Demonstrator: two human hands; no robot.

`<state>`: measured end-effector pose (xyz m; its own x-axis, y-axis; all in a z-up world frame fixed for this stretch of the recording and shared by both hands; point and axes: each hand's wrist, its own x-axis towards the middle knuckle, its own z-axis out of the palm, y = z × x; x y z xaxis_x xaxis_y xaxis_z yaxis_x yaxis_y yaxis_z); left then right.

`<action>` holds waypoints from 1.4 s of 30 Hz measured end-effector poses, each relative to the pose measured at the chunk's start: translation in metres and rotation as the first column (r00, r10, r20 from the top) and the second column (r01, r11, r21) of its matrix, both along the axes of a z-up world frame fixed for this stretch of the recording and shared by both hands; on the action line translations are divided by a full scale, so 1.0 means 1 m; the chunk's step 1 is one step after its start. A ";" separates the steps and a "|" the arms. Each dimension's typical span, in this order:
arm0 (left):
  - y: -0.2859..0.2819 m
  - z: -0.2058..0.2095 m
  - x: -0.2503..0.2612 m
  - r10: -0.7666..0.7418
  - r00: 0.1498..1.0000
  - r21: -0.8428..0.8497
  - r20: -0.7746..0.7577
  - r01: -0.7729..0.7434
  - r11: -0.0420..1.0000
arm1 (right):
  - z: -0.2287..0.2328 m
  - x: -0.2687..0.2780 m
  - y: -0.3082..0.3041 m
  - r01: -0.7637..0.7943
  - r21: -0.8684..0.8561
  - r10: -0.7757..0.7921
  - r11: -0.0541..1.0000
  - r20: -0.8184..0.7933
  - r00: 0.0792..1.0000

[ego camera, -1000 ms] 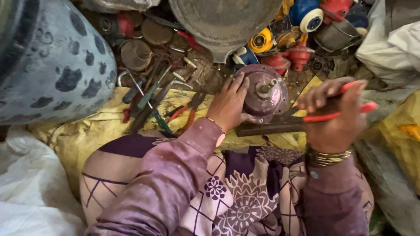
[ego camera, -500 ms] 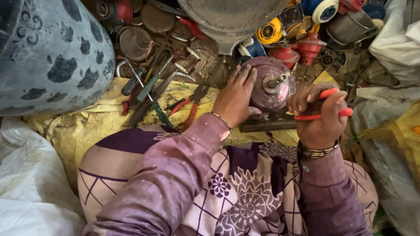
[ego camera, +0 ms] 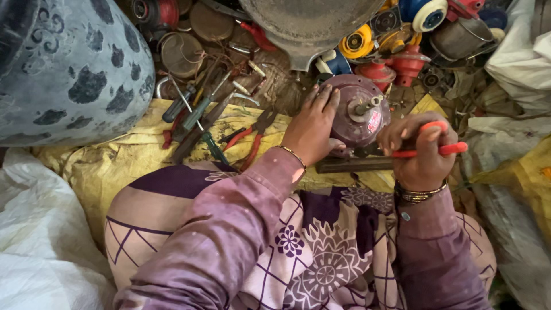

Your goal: The person sits on the floor and uses pliers, a hammer, and a screwdriver to disassemble and reassemble a reddish-brown metal part. They remove a white plastic insert, strike the part with a hammer, and then reinsert the plastic piece.

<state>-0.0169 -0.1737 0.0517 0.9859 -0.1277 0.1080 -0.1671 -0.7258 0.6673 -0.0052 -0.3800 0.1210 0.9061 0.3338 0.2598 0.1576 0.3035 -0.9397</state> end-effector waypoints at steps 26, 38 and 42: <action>-0.004 -0.011 0.001 0.016 0.999 -0.011 0.052 -0.016 1.000 | -0.022 -0.001 0.005 0.190 0.107 -0.185 0.976 -0.052 0.981; -0.002 0.004 0.002 0.020 0.999 0.085 0.040 -0.024 0.996 | 0.012 -0.032 0.002 -0.078 -0.224 0.112 0.971 0.143 0.983; 0.056 0.060 0.017 -0.091 0.846 0.108 -0.525 0.172 0.979 | 0.032 -0.040 0.004 -0.140 -0.361 0.236 0.922 0.237 0.943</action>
